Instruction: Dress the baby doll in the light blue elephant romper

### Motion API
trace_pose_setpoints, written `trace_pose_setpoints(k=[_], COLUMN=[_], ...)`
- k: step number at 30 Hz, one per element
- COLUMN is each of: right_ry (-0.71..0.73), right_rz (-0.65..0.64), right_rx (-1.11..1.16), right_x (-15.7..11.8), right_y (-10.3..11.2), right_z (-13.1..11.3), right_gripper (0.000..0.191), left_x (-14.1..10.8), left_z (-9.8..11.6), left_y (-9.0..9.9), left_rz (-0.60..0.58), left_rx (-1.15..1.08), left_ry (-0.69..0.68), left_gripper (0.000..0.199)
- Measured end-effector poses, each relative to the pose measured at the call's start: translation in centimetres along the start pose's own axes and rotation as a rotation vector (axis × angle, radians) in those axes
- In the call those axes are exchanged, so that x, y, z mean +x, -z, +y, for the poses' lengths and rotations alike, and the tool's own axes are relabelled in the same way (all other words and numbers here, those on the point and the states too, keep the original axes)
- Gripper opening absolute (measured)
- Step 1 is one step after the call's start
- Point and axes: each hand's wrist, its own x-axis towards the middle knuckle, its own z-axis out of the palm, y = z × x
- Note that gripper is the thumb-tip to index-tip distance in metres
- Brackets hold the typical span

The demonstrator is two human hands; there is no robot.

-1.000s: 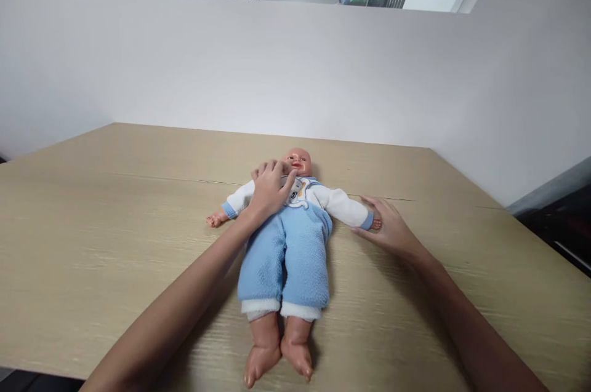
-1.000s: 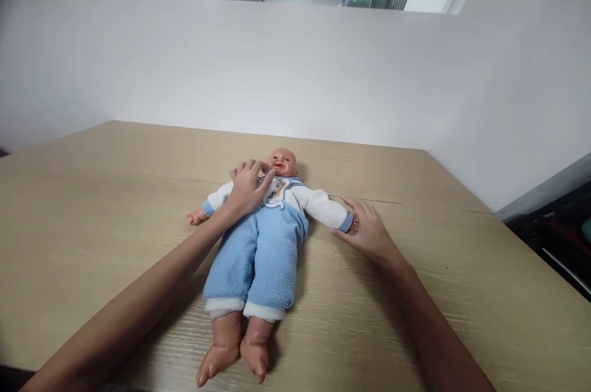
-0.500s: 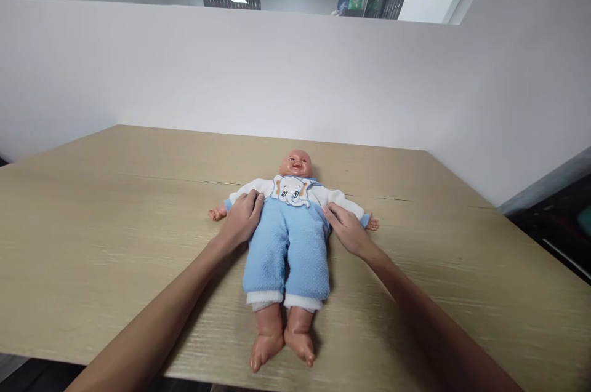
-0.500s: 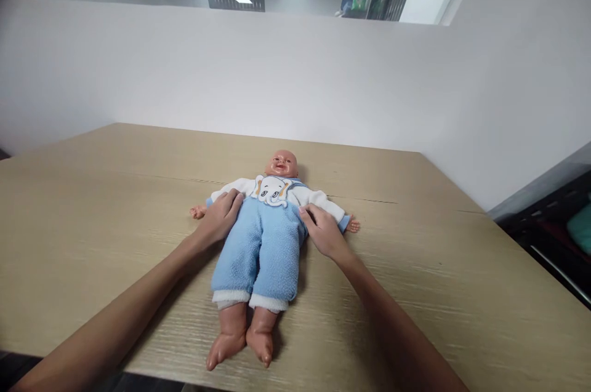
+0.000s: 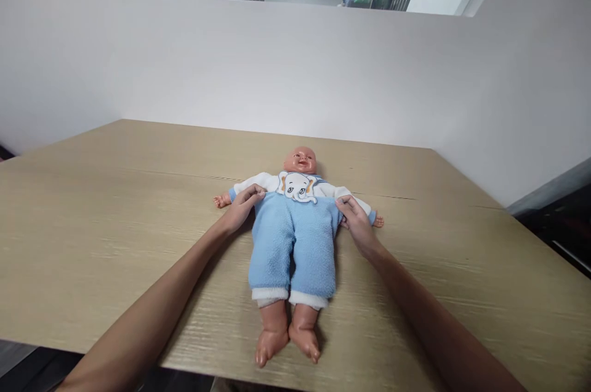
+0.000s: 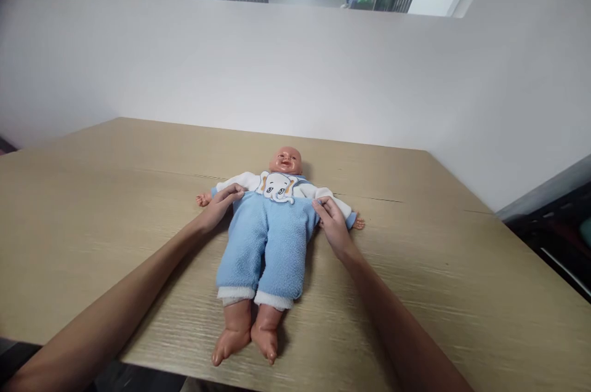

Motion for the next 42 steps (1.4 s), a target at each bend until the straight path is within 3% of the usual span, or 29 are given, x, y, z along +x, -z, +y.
trace_pose_setpoints(k=[2, 6, 9, 13, 17, 19, 24, 29, 31, 36, 39, 42], right_ry=[0.094, 0.367, 0.451, 0.479, 0.445, 0.456, 0.462, 0.272, 0.233, 0.172, 0.134, 0.149], right_rz=[0.03, 0.051, 0.133, 0.151, 0.047, 0.022, 0.149, 0.217, 0.176, 0.085, 0.05, -0.044], right_rx=[-0.169, -0.775, -1.01, -1.117, -1.116, -1.118, -0.935, -0.49, -0.319, -0.075, -0.176, -0.361], right_x=[-0.3, -1.2, -1.5, -0.8, 0.1, 0.4, -0.5, -2.3, -2.6, -2.1, -2.0, -2.2], right_y=[0.3, 1.9, 4.6, 8.8, 11.0, 11.1, 9.2, 5.7, 4.8, 4.9, 5.1, 4.5], right_z=[-0.2, -0.3, 0.2, 1.6, 2.6, 2.4, 0.1, -2.5, -2.7, -1.1, 0.2, 0.9], right_gripper=[0.028, 0.017, 0.026, 0.053, 0.052, 0.048, 0.045, 0.052, 0.052, 0.073, 0.08, 0.063], left_x=[0.0, -0.2, -0.3, -0.5, -0.4, 0.2, 3.8, 8.3, 9.4, 9.9, 9.6, 9.3], left_z=[-0.1, -0.3, -0.4, 0.0, 2.7, 5.0, 9.4, 8.5, 7.6, 6.4, 6.3, 6.3], left_y=[-0.3, -1.1, -1.5, -1.6, -2.4, -3.6, -8.3, -12.5, -13.3, -13.2, -12.7, -12.2], left_rz=[0.04, 0.125, 0.153, 0.253, 0.427, 0.422, 0.03, -0.31, -0.364, -0.256, -0.178, -0.124], left_rx=[0.057, 0.279, 0.393, 0.44, 0.479, 0.525, 0.636, 0.775, 0.811, 0.743, 0.577, 0.319], left_ry=[-0.025, -0.103, -0.123, -0.159, -0.08, -0.124, -0.438, -0.558, -0.535, -0.459, -0.408, -0.374], left_gripper=[0.028, 0.026, 0.024, 0.021, 0.025, 0.025, 0.025, 0.061, 0.058, 0.035, 0.031, 0.036])
